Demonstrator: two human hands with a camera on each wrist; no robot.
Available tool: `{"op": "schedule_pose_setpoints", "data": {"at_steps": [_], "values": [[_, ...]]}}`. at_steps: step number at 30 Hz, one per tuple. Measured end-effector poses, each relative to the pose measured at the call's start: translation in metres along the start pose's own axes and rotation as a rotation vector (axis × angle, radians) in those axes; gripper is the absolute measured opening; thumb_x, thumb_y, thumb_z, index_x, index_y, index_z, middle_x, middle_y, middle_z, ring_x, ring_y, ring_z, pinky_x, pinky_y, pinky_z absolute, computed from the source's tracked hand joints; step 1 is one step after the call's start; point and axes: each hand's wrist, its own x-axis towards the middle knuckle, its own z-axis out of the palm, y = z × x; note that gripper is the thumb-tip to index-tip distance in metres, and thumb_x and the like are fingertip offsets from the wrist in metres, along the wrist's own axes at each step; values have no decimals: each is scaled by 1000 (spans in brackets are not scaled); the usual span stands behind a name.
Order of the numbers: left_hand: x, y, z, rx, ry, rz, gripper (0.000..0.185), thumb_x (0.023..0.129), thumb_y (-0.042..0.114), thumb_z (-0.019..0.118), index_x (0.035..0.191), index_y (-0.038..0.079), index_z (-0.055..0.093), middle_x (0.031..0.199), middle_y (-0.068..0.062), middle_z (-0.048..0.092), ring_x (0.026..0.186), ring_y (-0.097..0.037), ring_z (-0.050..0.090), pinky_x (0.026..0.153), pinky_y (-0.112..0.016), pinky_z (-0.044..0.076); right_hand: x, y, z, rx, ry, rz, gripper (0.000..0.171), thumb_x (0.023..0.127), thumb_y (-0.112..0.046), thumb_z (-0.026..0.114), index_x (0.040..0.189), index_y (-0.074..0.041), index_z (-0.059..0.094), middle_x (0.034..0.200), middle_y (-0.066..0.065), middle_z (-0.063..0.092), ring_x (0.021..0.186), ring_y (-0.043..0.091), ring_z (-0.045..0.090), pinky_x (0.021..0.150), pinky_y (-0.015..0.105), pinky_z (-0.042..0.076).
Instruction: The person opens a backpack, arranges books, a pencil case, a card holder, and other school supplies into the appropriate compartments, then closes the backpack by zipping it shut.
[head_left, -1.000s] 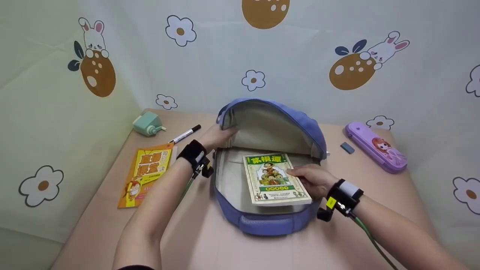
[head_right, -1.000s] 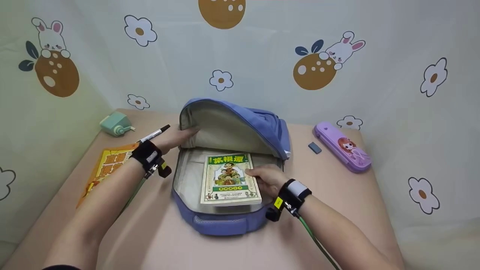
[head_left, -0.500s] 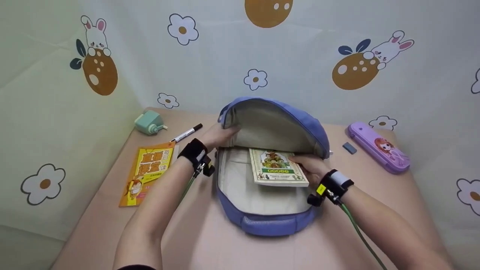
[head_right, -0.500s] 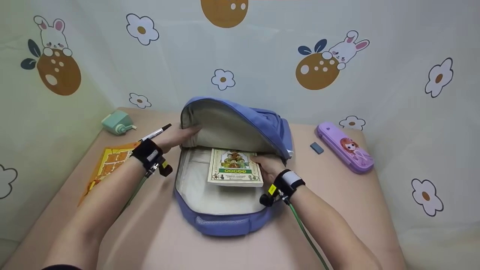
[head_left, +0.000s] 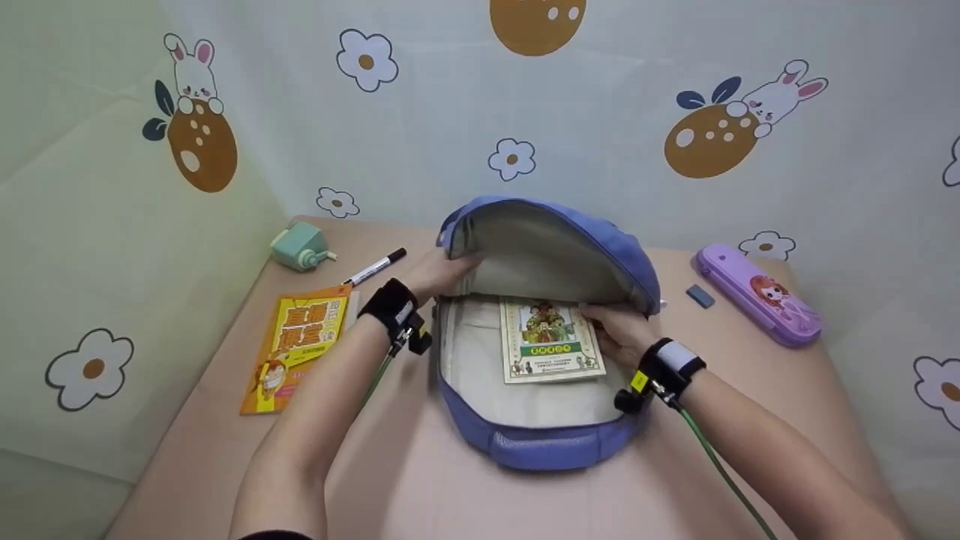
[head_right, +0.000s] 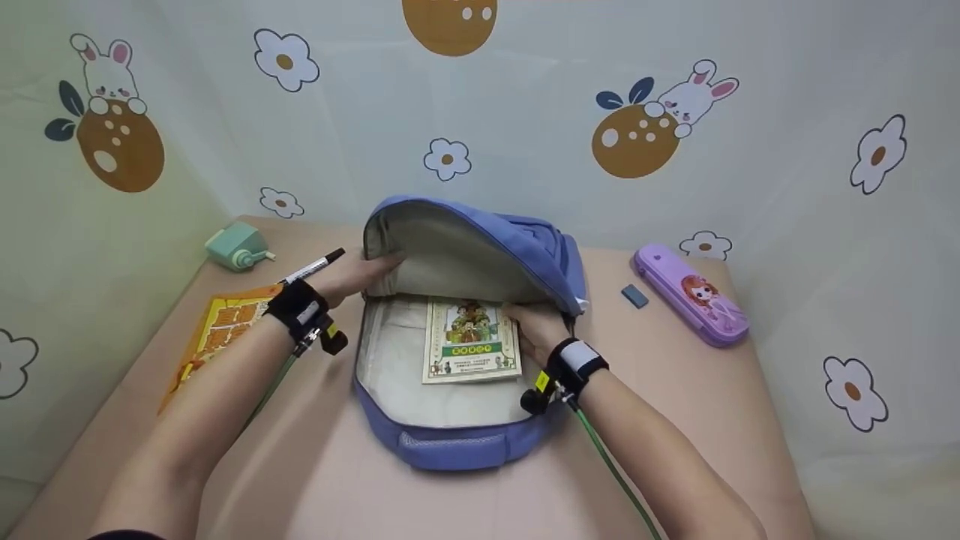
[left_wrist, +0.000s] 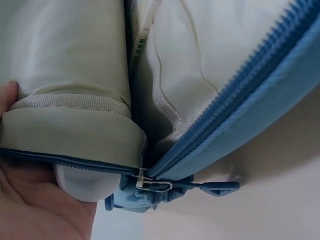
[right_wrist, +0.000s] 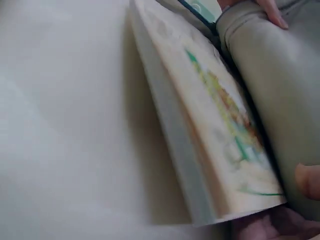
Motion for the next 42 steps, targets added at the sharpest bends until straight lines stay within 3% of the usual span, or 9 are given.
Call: {"op": "schedule_pose_setpoints", "data": {"at_steps": [6,13,17,21,25,29,32,38,42], "values": [[0,-1,-1,-17,-9,15,63,104,33,60,159,12,36,158,-10,42,144,-28,41,118,-41,32,-27,-8,-10,-19,-44,-37,46,100,-7,63,137,16,47,127,25,62,113,29,66,106,41,47],[-9,11,-2,-54,-27,36,58,105,25,58,158,11,37,159,-13,40,146,-30,37,120,-43,27,-62,-7,-47,-385,-129,-179,46,103,-17,62,133,17,55,125,26,65,115,30,66,102,40,50],[-14,18,-2,-56,-23,22,59,105,24,58,158,8,36,159,-15,40,147,-33,36,120,-45,26,-76,-6,-71,-512,-34,-286,41,100,-25,67,118,12,66,111,25,70,100,30,71,90,36,57],[-11,15,-3,-35,-23,31,60,105,27,58,159,11,35,160,-14,39,147,-32,36,120,-45,27,-84,-10,-95,-686,169,-455,41,98,-38,70,113,0,67,102,15,67,91,22,64,76,22,54],[-5,6,-6,0,-11,23,68,104,34,59,161,12,29,162,-12,36,147,-30,35,120,-45,27,-72,-16,-112,-806,272,-636,59,92,-40,77,131,-1,56,123,16,60,111,27,55,92,32,47],[-2,-2,-7,1,-4,16,73,103,37,61,162,13,26,163,-11,34,148,-29,34,120,-44,27,-44,-19,-117,-890,206,-683,96,84,-37,86,156,-1,33,157,22,38,143,41,35,114,62,28],[0,-5,-6,-22,-13,36,70,103,34,62,162,15,28,162,-9,36,147,-27,35,120,-43,28,-21,-20,-111,-935,137,-665,109,79,-35,90,161,-4,25,164,21,26,150,45,22,116,67,18],[-2,-2,-2,-26,-26,52,65,102,35,63,159,18,36,157,-8,44,144,-26,40,119,-45,29,11,-21,-92,-842,1,-725,95,75,-21,93,156,-18,42,156,11,43,145,34,35,118,60,22],[-7,5,0,-26,-40,55,63,104,31,61,159,14,35,158,-11,43,145,-30,39,119,-47,28,14,-19,-86,-834,-12,-731,80,87,-28,84,156,-20,43,150,11,52,138,33,46,116,55,29]]}}
